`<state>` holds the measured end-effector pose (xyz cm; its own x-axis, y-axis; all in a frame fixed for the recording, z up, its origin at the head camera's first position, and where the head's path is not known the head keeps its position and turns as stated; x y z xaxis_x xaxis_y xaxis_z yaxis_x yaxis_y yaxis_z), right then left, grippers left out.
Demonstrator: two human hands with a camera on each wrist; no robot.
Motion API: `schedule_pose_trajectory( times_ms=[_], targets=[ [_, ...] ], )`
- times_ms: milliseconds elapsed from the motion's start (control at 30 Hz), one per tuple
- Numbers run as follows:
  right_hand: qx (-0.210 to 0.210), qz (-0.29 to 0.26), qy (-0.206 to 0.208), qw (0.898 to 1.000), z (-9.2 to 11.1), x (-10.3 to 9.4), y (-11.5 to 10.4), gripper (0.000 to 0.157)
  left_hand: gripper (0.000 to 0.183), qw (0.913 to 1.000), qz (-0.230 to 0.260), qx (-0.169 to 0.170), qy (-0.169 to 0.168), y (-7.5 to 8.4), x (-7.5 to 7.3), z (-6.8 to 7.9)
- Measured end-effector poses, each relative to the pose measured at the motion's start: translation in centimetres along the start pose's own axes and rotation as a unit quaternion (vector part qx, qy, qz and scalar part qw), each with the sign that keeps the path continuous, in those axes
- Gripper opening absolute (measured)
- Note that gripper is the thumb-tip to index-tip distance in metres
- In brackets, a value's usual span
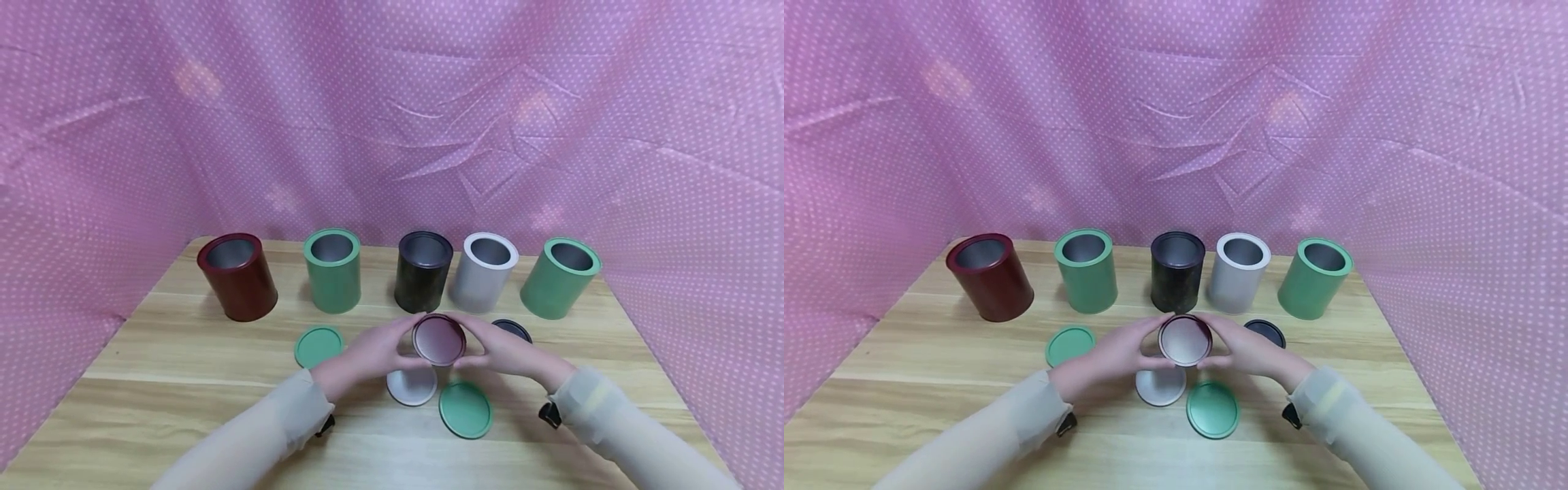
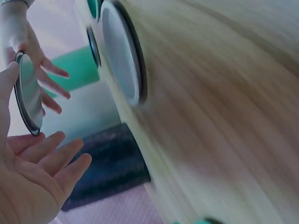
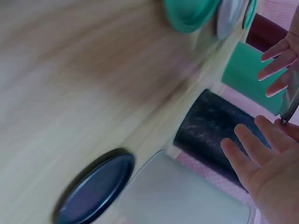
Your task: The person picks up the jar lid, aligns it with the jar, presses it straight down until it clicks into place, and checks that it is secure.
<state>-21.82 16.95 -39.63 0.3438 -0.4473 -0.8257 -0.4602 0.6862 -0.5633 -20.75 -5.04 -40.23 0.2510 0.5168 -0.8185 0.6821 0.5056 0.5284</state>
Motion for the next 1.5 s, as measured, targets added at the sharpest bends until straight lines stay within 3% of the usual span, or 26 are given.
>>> schedule_pose_trajectory(
  times_ms=[367,633,700,867,1133,1333,1500],
  targets=[
    [-0.02,-0.014,-0.021,0.999,-4.2,0.9,-3.6,0.084,0.079,0.9978,0.012,-0.003,0.064,-1.8,-4.1,3.5],
    [-0.049,-0.095,-0.036,0.994,-7.4,0.9,-6.0,0.081,0.081,0.9953,-0.005,-0.025,0.093,-3.2,-7.0,5.3],
    [-0.063,-0.114,-0.031,0.991,-8.3,0.8,-6.7,0.079,0.081,0.9944,-0.009,-0.03,0.101,-3.5,-7.9,5.6],
    [-0.08,-0.104,-0.001,0.991,-10.5,0.7,-8.6,0.078,0.079,0.9908,-0.023,-0.031,0.13,-4.4,-10.4,6.7],
    [-0.072,-0.133,-0.004,0.989,-13.4,1.0,-11.7,0.074,0.084,0.9865,-0.034,-0.096,0.128,-5.8,-13.7,9.2],
    [-0.089,-0.178,-0.014,0.98,-15.9,1.5,-14.1,0.075,0.079,0.9818,-0.062,-0.086,0.158,-6.7,-16.3,10.9],
    [-0.082,-0.183,-0.008,0.98,-17.6,2.0,-15.8,0.073,0.074,0.9753,-0.054,-0.081,0.198,-7.5,-17.5,12.5]
  ],
)
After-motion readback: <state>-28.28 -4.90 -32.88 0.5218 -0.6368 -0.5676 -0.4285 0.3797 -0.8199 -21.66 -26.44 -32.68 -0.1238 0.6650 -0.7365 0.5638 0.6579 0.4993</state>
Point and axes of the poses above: each hand's wrist, its own z-axis away from the middle knuckle, its own x-axis out of the palm, y = z × x, the point moved 3 cm from there along -z, towards the middle knuckle, and after that the axes turned 13 degrees about x, right-handed, at the moved point
